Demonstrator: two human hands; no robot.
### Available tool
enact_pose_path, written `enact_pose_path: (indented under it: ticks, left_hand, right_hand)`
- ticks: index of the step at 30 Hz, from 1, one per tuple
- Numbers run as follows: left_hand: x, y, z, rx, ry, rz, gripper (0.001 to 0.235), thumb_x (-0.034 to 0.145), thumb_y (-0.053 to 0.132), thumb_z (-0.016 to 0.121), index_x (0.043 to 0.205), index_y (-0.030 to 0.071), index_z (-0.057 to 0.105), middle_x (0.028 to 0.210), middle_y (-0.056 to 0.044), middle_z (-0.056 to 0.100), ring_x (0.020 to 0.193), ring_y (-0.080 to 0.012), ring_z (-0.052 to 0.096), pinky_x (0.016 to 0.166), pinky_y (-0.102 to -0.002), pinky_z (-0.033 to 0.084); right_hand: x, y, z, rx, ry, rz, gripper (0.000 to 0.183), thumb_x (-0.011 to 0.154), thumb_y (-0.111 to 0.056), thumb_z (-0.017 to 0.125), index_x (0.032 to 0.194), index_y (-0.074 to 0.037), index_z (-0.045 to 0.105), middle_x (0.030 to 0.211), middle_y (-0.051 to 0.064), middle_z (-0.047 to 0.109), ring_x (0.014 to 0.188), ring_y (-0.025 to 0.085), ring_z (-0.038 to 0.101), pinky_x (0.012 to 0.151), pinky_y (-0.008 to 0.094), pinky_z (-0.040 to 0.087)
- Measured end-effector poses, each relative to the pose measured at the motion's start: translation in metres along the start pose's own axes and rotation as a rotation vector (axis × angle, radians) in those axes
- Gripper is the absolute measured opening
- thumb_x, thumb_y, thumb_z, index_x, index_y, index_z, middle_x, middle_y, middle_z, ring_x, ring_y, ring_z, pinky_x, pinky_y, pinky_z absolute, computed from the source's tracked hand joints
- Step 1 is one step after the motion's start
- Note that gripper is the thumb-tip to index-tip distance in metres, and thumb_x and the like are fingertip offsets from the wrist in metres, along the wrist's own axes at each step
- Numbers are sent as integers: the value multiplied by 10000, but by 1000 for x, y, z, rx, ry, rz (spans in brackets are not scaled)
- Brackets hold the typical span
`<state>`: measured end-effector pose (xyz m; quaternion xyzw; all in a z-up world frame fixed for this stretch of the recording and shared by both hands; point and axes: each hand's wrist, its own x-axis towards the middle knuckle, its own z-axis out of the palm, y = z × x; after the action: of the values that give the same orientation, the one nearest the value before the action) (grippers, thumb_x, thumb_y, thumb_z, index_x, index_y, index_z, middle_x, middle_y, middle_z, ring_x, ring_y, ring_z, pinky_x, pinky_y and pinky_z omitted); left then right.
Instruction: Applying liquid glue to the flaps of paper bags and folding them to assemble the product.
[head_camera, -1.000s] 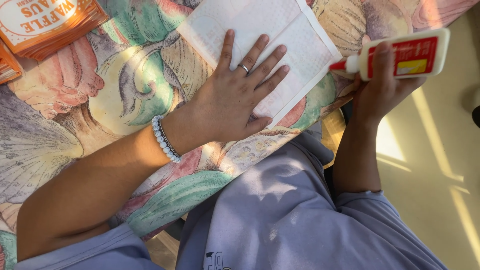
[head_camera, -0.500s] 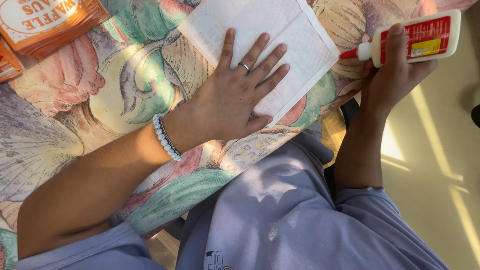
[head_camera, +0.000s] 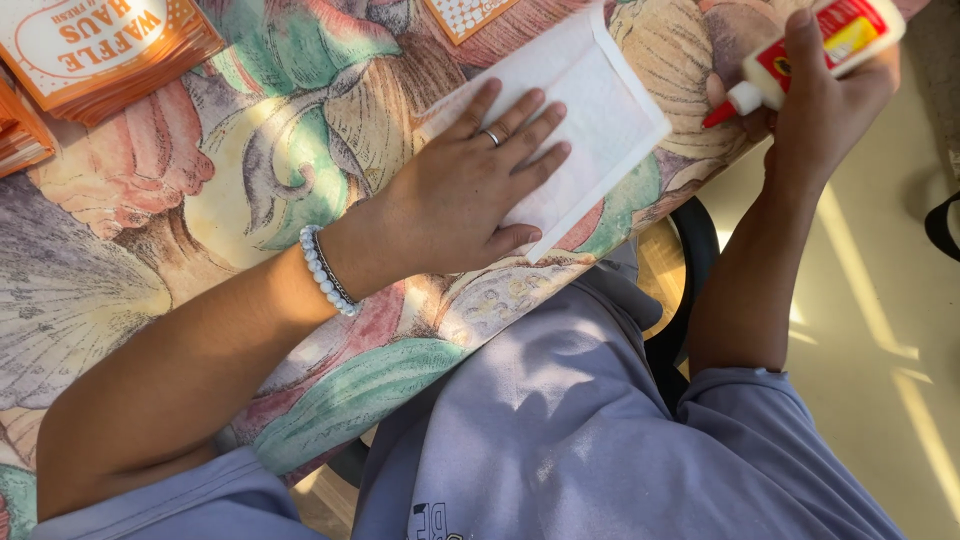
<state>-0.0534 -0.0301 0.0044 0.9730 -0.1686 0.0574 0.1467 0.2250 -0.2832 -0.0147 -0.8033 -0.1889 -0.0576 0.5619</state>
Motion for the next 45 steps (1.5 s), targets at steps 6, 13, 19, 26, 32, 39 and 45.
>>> enact_pose_path:
  ticks: [6, 13, 19, 26, 32, 39, 45]
  left_hand:
    - [4, 25, -2, -18, 42, 184, 460, 922, -22, 494, 1368, 2, 605, 1478, -229, 573, 1301, -398, 604, 1119, -499, 467]
    - [-21, 52, -82, 480, 846, 43, 213, 1039, 204, 445, 922, 187, 623, 969, -60, 549, 894, -131, 567, 796, -211, 589]
    - [-14, -32, -65, -537, 589, -485, 253, 1109, 47, 470, 900, 71, 611, 658, -9, 567, 590, -122, 557, 599, -329, 418]
    - [5, -14, -74, -1141, 59, -569, 435, 976, 467, 538, 1098, 98, 734, 785, 31, 643, 695, -71, 599, 617, -223, 502]
    - [3, 1, -56, -1763, -86, -610, 314, 871, 276, 734, 1023, 2, 751, 901, -72, 780, 746, -125, 717, 677, -229, 580]
    - [4, 8, -42, -1912, 155, -756, 277, 803, 47, 810, 1047, -58, 731, 912, -185, 793, 757, -234, 773, 686, -331, 662]
    - [7, 23, -23, -1858, 671, -538, 143, 873, 78, 800, 979, 48, 709, 969, -101, 791, 832, -141, 743, 732, -263, 622]
  right_hand:
    - [1, 9, -12, -573, 208, -375, 619, 1102, -173, 972, 1500, -59, 512, 1009, 52, 638, 867, 163, 595, 742, 315, 566]
    - [-51, -82, 23, -250, -326, -500, 832, 943, 61, 879, 1578, -52, 353, 1368, 189, 601, 1281, 307, 625, 980, 411, 516]
    - [-11, -103, 63, -10, -769, -566, 548, 1065, 28, 756, 1496, -37, 424, 1487, 123, 396, 1414, 332, 450, 1226, 523, 367]
    - [-29, -151, 69, 184, -1033, -510, 420, 1028, -253, 634, 1253, 100, 656, 1052, 214, 731, 1472, 360, 535, 1135, 443, 512]
    - [-42, -156, 69, 143, -1013, -550, 376, 1035, -286, 624, 1198, 44, 698, 1034, 139, 744, 1465, 378, 553, 1282, 514, 391]
    - [-54, -131, 55, 320, -938, -359, 451, 969, -231, 688, 1286, 85, 625, 1153, 223, 707, 1567, 387, 474, 1238, 425, 478]
    - [-49, -111, 40, 838, -528, 256, 1453, 562, -646, 904, 1721, -97, 221, 1624, 226, 580, 1445, 385, 676, 1249, 436, 583]
